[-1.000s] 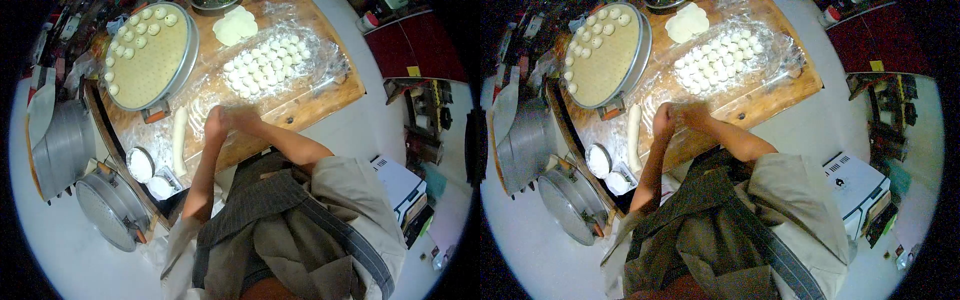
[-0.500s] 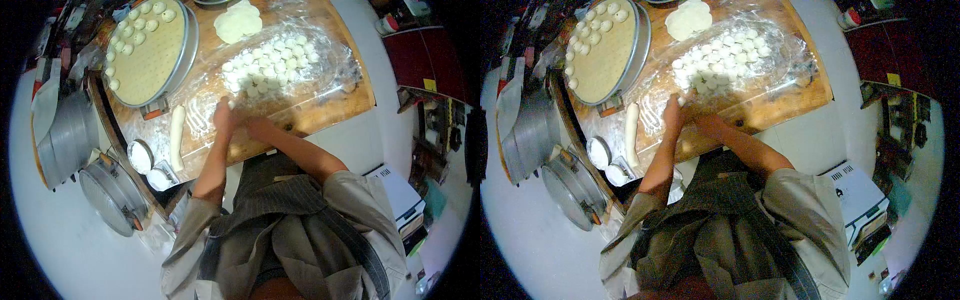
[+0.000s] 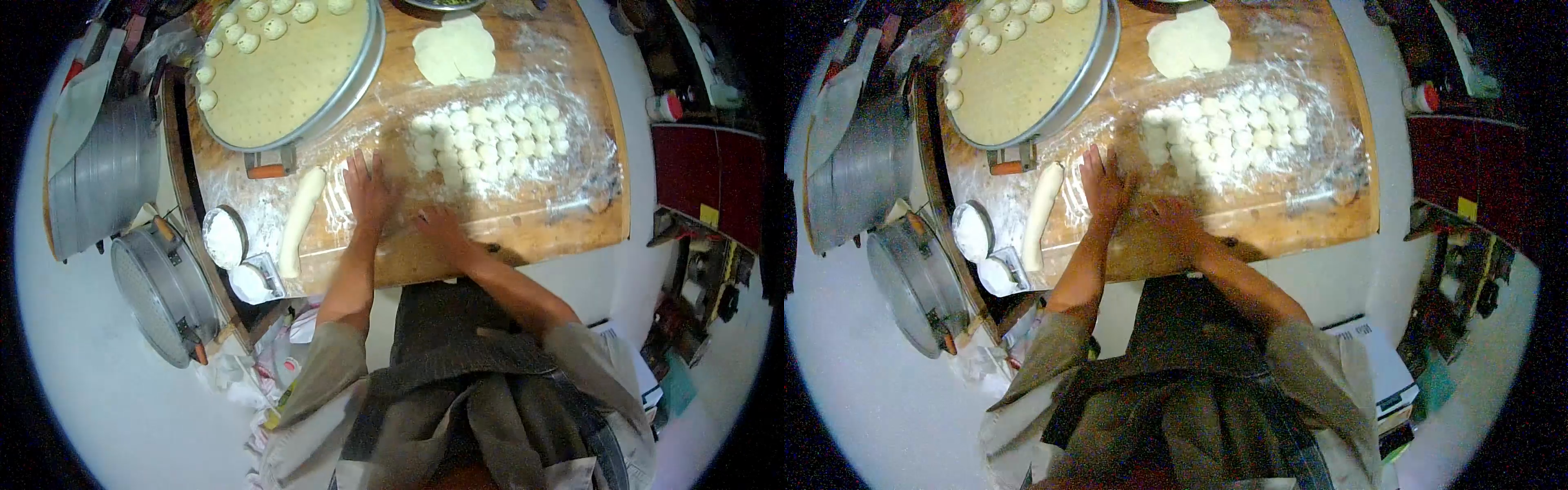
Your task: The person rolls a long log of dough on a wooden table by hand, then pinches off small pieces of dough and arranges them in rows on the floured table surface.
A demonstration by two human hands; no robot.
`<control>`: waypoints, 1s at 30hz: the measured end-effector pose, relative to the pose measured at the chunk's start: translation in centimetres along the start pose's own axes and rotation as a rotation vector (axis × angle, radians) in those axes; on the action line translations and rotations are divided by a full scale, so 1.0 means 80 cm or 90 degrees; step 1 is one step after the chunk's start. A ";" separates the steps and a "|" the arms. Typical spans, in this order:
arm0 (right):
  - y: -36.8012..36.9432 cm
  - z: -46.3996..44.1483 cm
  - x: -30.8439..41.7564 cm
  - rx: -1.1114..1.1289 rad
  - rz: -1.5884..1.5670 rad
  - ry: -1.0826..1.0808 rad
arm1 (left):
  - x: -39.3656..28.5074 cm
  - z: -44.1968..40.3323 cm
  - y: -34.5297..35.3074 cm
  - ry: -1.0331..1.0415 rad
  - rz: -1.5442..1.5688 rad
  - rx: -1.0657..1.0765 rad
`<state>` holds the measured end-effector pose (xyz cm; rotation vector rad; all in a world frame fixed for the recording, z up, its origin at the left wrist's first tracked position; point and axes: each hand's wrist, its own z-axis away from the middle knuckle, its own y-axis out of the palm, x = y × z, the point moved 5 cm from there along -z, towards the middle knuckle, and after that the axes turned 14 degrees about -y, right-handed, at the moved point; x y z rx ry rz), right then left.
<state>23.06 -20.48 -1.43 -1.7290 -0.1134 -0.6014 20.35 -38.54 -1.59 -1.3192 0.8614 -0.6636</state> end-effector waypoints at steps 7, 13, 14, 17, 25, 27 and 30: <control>-0.018 -0.023 0.005 -0.116 -0.013 0.022 | 0.040 -0.027 0.026 -0.019 0.121 -0.041; 0.001 -0.036 -0.004 0.029 -0.025 0.170 | 0.040 0.079 0.015 0.123 0.124 0.096; -0.006 -0.042 -0.001 -0.064 0.019 0.151 | 0.040 0.091 0.009 0.091 0.215 0.139; -0.009 -0.085 -0.011 -0.136 0.057 0.172 | 0.047 0.085 -0.007 0.049 0.312 0.216; 0.002 -0.102 -0.009 -0.165 0.047 0.141 | 0.055 0.066 -0.010 0.061 0.223 0.207; -0.008 -0.071 0.004 -0.155 0.050 0.110 | 0.067 0.078 0.005 0.053 0.246 0.270; 0.005 -0.055 0.007 -0.048 0.003 0.119 | 0.078 0.079 -0.007 -0.068 0.300 0.385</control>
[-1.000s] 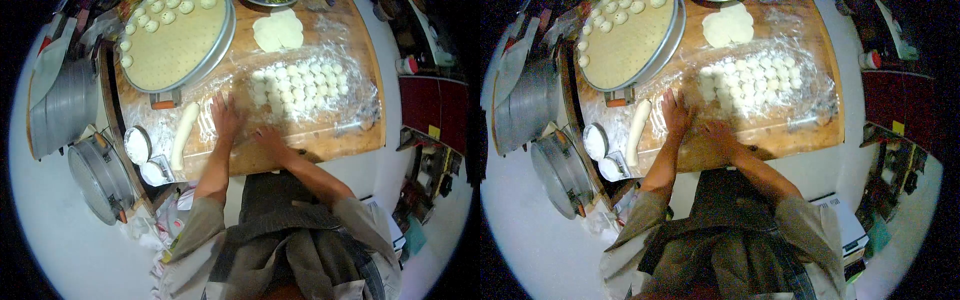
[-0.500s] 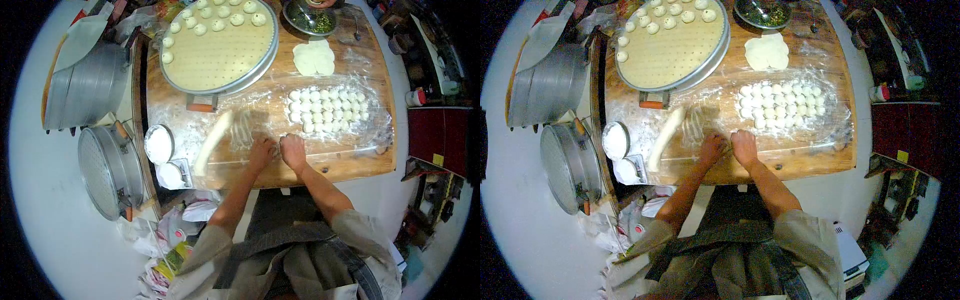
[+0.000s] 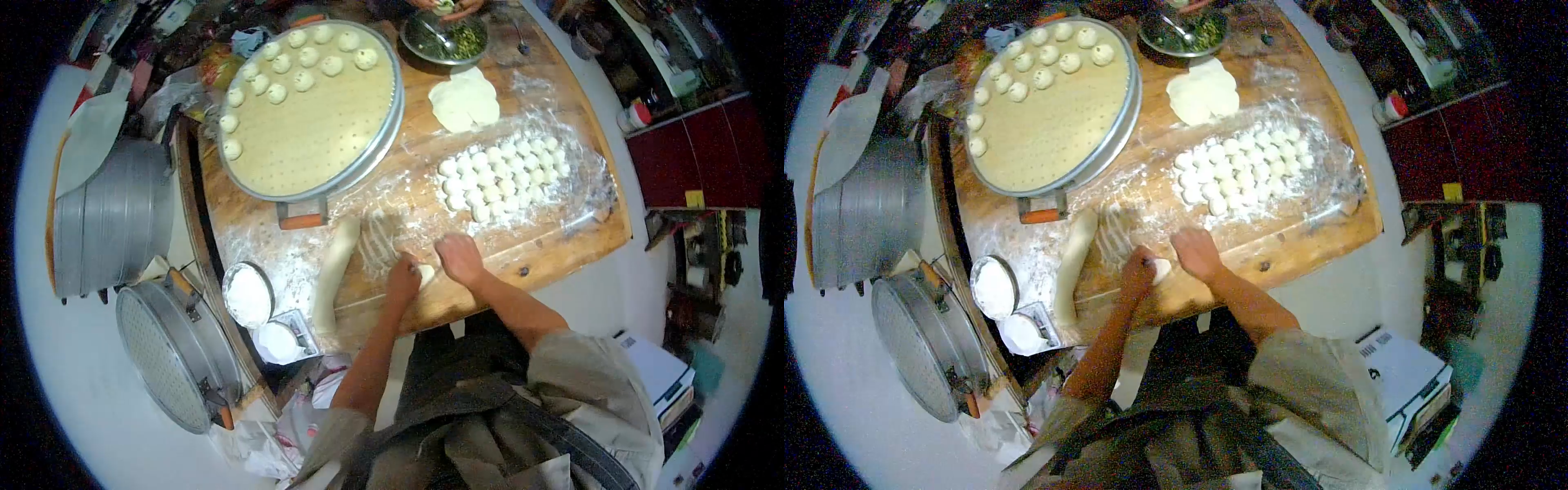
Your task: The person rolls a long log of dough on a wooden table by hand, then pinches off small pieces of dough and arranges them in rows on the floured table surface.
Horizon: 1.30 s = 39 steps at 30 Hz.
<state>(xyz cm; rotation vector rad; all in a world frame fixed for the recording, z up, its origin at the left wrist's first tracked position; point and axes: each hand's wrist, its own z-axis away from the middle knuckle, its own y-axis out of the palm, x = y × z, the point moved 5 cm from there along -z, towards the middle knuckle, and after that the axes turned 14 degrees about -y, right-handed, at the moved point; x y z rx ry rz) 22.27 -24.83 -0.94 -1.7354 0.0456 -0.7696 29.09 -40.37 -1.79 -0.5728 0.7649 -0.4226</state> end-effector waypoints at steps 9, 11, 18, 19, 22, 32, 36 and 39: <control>0.001 -0.014 0.010 -0.082 0.007 -0.003 | 0.037 -0.027 0.016 0.295 -0.379 -0.030; 0.007 0.006 0.017 -0.059 0.015 0.008 | 0.043 -0.020 -0.018 0.004 0.078 -0.005; 0.021 -0.094 -0.011 -0.069 0.041 0.109 | 0.001 -0.016 -0.019 0.176 -0.013 -0.180; 0.019 -0.094 -0.009 -0.094 0.060 0.064 | 0.000 -0.020 -0.022 0.145 0.029 -0.142; 0.001 -0.010 0.020 0.033 0.039 0.031 | 0.040 -0.026 -0.022 -0.102 0.209 -0.073; 0.000 -0.076 0.010 -0.125 0.065 0.110 | 0.014 -0.024 -0.023 0.004 0.200 -0.090; 0.007 -0.030 0.015 0.109 0.075 0.088 | 0.102 -0.031 0.023 -0.188 0.630 -0.014; 0.021 -0.083 0.002 -0.050 0.070 0.130 | 0.023 -0.002 -0.023 0.026 0.262 -0.080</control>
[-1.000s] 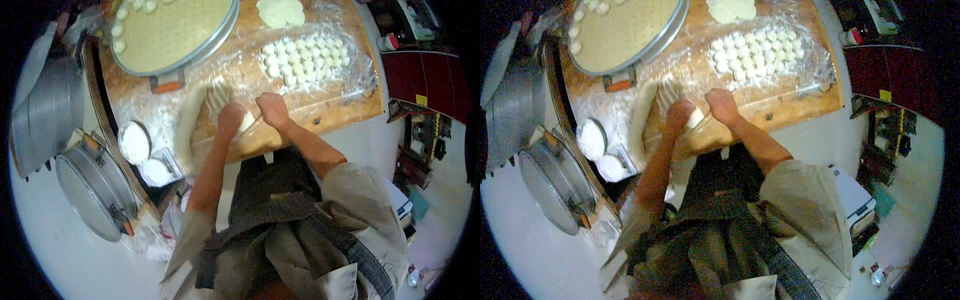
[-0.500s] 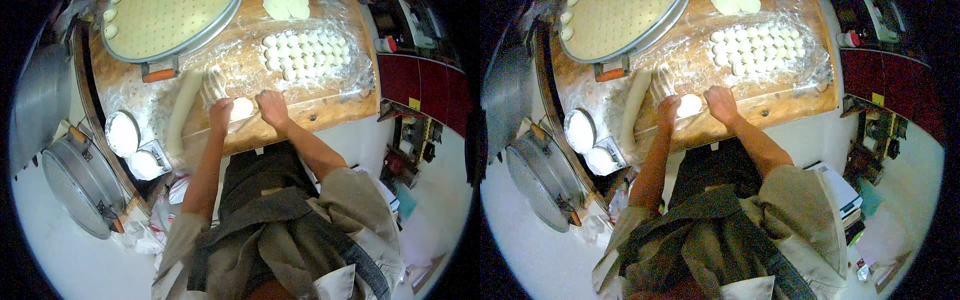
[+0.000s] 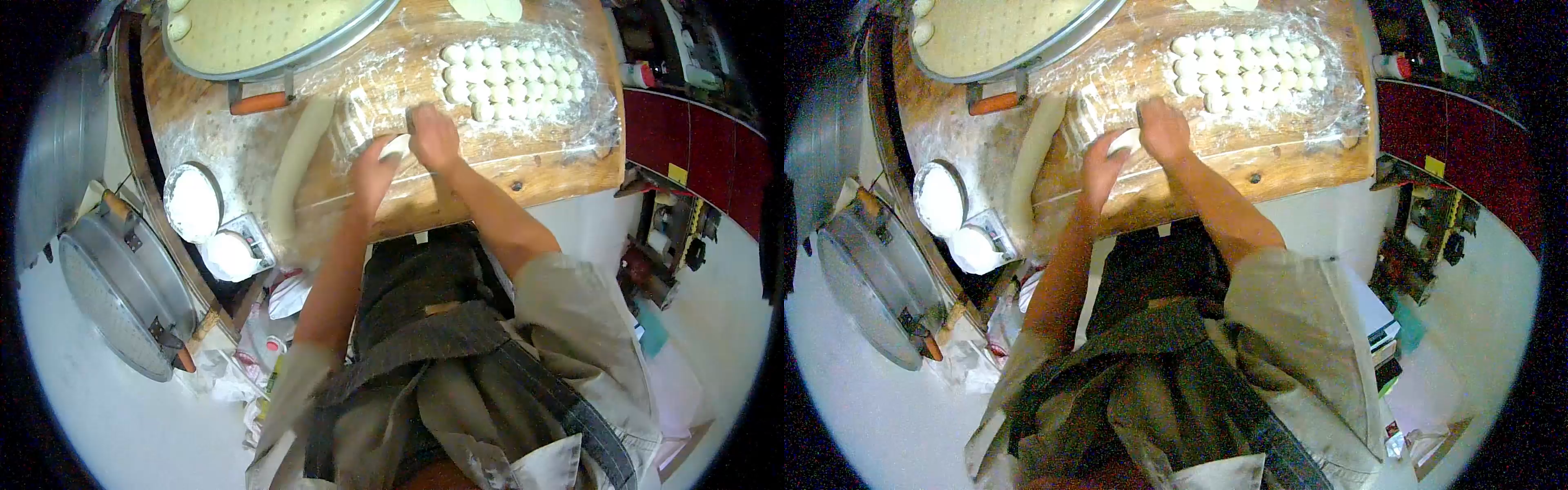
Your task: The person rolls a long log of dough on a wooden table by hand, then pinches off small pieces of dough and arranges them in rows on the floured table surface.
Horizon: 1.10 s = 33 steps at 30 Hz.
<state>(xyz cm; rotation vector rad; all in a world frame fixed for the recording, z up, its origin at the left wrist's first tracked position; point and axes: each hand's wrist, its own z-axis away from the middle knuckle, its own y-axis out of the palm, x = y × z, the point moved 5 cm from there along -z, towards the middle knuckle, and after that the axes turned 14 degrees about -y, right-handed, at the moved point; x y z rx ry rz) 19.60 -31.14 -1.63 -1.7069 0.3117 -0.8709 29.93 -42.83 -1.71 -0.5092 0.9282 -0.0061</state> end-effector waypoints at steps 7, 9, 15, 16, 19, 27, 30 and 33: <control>-0.011 0.052 0.002 0.018 0.027 -0.020 | 0.010 -0.024 -0.021 -0.123 0.000 -0.026; -0.017 0.062 0.001 0.049 0.035 -0.043 | 0.116 -0.016 0.000 -0.297 0.533 0.037; -0.004 -0.046 -0.005 -0.111 0.010 0.006 | -0.020 -0.013 -0.015 0.064 -0.102 -0.053; -0.008 -0.040 0.003 -0.086 -0.016 -0.026 | -0.010 -0.022 -0.013 0.050 -0.121 -0.062; -0.003 0.044 -0.001 -0.066 0.005 -0.066 | 0.055 -0.040 -0.018 -0.054 0.059 -0.062; 0.002 -0.039 -0.013 -0.116 -0.033 0.059 | 0.001 -0.015 -0.016 0.025 -0.182 -0.077; 0.020 0.030 -0.018 -0.071 -0.031 0.054 | -0.042 -0.038 -0.016 0.056 -0.334 0.077; 0.012 0.103 -0.017 -0.018 -0.075 0.040 | -0.113 -0.066 0.016 -0.045 -0.235 0.230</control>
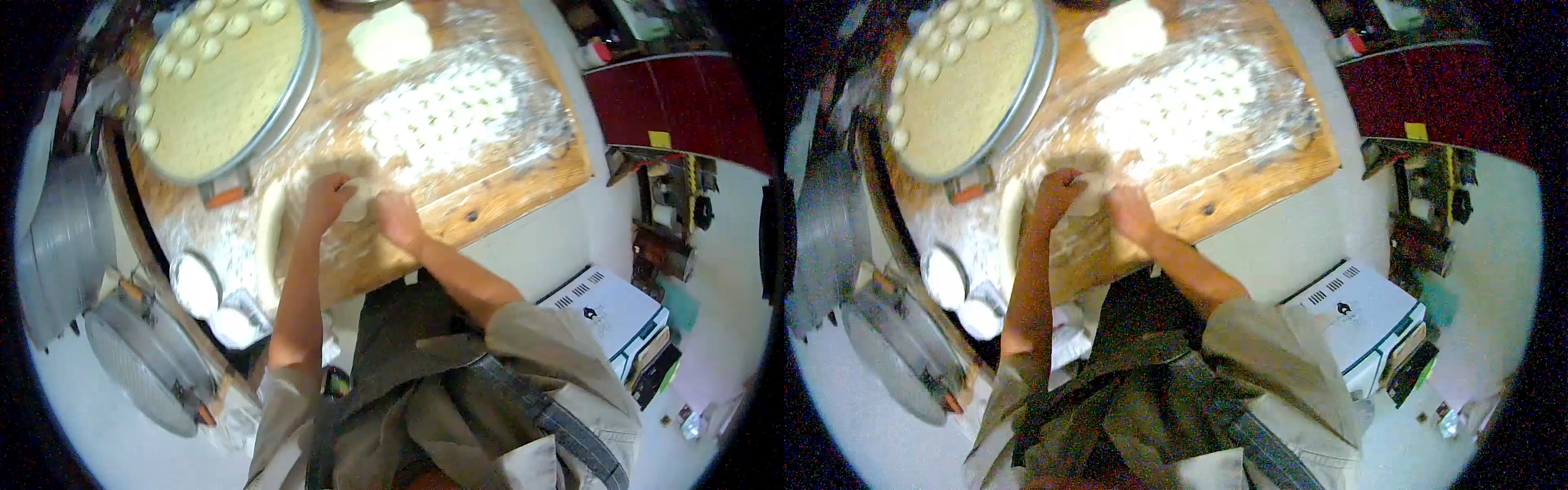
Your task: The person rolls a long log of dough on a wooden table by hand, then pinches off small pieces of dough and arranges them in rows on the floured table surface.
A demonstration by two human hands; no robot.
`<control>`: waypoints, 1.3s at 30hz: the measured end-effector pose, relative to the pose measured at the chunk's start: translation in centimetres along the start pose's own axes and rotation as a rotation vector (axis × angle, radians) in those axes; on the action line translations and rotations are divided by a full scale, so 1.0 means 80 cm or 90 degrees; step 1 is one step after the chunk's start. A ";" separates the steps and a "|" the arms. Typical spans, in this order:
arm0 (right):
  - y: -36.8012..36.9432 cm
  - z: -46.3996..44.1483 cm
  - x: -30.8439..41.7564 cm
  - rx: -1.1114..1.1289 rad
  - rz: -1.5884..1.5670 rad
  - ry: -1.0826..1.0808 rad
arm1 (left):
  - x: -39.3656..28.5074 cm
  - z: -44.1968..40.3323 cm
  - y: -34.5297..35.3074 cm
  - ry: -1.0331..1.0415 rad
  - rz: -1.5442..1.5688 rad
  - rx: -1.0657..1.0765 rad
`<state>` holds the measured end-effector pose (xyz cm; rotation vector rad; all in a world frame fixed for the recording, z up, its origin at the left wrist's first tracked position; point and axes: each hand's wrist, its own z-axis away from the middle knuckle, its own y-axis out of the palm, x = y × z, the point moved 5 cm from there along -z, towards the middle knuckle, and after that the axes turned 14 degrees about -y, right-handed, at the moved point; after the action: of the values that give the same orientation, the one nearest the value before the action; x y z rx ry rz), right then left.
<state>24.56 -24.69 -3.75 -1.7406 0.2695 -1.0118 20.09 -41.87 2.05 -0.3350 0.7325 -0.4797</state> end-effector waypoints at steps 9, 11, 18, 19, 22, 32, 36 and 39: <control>0.027 0.006 -0.007 0.165 0.070 -0.027 | -0.193 -0.075 0.082 0.125 0.621 -0.006; 0.060 0.024 -0.009 0.106 0.128 -0.096 | -0.142 -0.084 0.087 0.211 0.402 -0.128; 0.016 -0.019 -0.011 -0.016 -0.138 -0.050 | 0.000 -0.016 0.088 0.120 0.100 -0.358; 0.013 -0.020 -0.012 -0.022 -0.141 -0.047 | -0.012 -0.013 0.091 0.097 0.011 -0.340; 0.013 -0.008 -0.013 -0.028 -0.128 -0.043 | -0.051 -0.018 0.102 0.109 -0.090 -0.318; 0.033 0.003 -0.011 -0.002 0.024 -0.034 | -0.042 -0.045 0.080 0.112 -0.123 -0.277; 0.046 -0.006 -0.010 -0.029 0.056 -0.027 | 0.024 0.019 0.038 0.021 -0.190 -0.334; 0.023 -0.009 0.000 -0.038 0.092 -0.051 | 0.046 0.013 0.031 0.186 -0.323 -0.445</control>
<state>24.55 -25.97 -5.24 -1.7836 0.3714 -0.8351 23.90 -41.56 -0.41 -1.1404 1.0982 -0.7525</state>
